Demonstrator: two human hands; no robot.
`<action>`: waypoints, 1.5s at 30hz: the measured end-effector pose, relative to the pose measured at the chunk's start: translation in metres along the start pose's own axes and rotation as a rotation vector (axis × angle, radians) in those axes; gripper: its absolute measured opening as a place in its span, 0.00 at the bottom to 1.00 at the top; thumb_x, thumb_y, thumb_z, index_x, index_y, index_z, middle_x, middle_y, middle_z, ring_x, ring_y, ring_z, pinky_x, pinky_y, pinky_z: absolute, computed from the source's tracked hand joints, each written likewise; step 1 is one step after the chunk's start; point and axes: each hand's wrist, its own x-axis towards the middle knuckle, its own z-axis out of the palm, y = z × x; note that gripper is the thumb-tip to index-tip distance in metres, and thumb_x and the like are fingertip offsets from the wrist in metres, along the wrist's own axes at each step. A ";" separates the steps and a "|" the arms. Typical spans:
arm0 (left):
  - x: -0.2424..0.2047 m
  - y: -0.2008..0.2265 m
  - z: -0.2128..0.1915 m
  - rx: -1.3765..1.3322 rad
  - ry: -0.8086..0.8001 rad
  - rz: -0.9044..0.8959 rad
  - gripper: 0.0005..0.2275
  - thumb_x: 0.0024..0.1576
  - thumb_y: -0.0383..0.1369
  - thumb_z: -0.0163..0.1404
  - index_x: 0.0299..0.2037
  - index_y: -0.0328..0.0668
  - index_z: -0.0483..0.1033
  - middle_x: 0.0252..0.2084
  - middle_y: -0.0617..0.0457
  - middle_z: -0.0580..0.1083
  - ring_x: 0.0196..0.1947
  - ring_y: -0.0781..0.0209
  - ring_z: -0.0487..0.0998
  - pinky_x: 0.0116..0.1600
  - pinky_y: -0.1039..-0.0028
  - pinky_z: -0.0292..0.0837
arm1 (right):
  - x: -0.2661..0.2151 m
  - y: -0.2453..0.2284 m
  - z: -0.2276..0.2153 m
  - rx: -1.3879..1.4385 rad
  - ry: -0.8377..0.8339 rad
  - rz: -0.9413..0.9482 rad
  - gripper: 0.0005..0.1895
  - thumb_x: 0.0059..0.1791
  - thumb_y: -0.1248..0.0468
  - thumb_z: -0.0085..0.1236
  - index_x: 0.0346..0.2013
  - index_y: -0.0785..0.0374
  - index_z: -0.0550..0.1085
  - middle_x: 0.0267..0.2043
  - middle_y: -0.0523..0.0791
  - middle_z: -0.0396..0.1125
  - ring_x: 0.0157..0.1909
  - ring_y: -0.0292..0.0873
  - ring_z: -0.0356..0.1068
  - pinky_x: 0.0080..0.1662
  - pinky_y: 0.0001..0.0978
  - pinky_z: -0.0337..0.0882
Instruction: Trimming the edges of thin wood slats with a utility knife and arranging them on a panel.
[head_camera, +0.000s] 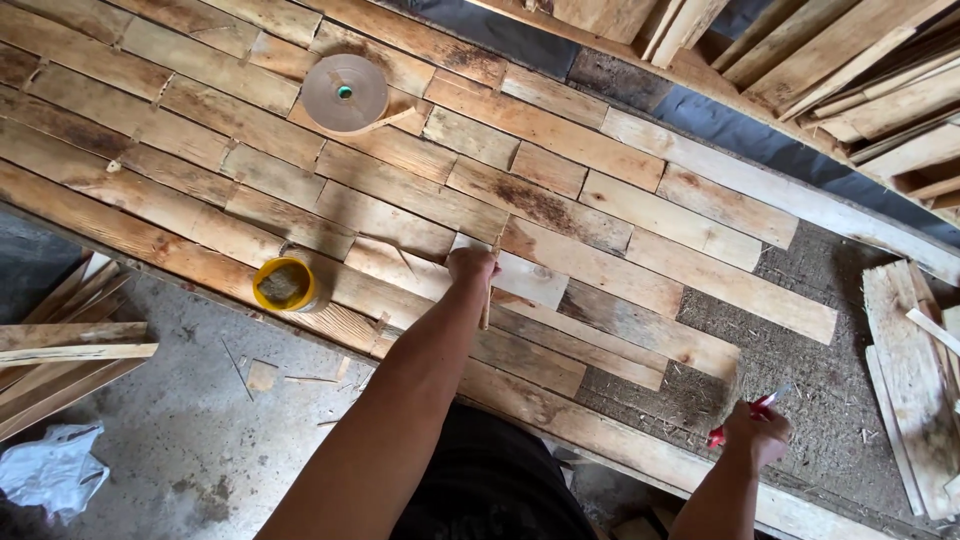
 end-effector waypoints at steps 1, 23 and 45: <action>0.000 0.005 0.000 -0.002 0.001 0.001 0.02 0.54 0.16 0.53 0.31 0.22 0.74 0.27 0.39 0.77 0.21 0.51 0.80 0.25 0.69 0.80 | -0.008 -0.021 -0.005 0.001 0.000 -0.003 0.23 0.45 0.59 0.71 0.50 0.68 0.77 0.46 0.56 0.75 0.41 0.50 0.77 0.45 0.41 0.79; -0.042 0.013 -0.018 -0.046 -0.046 -0.008 0.05 0.58 0.19 0.52 0.29 0.27 0.74 0.27 0.42 0.77 0.21 0.54 0.78 0.28 0.67 0.79 | -0.251 -0.324 0.071 0.130 -0.595 -1.383 0.16 0.49 0.68 0.60 0.52 0.63 0.75 0.45 0.54 0.74 0.43 0.54 0.75 0.42 0.45 0.77; -0.039 0.013 -0.021 -0.029 -0.077 -0.097 0.04 0.59 0.22 0.56 0.34 0.26 0.77 0.29 0.44 0.77 0.24 0.58 0.79 0.32 0.71 0.83 | -0.241 -0.345 0.083 0.013 -0.791 -1.396 0.18 0.50 0.57 0.63 0.55 0.53 0.75 0.46 0.46 0.74 0.46 0.51 0.76 0.45 0.43 0.75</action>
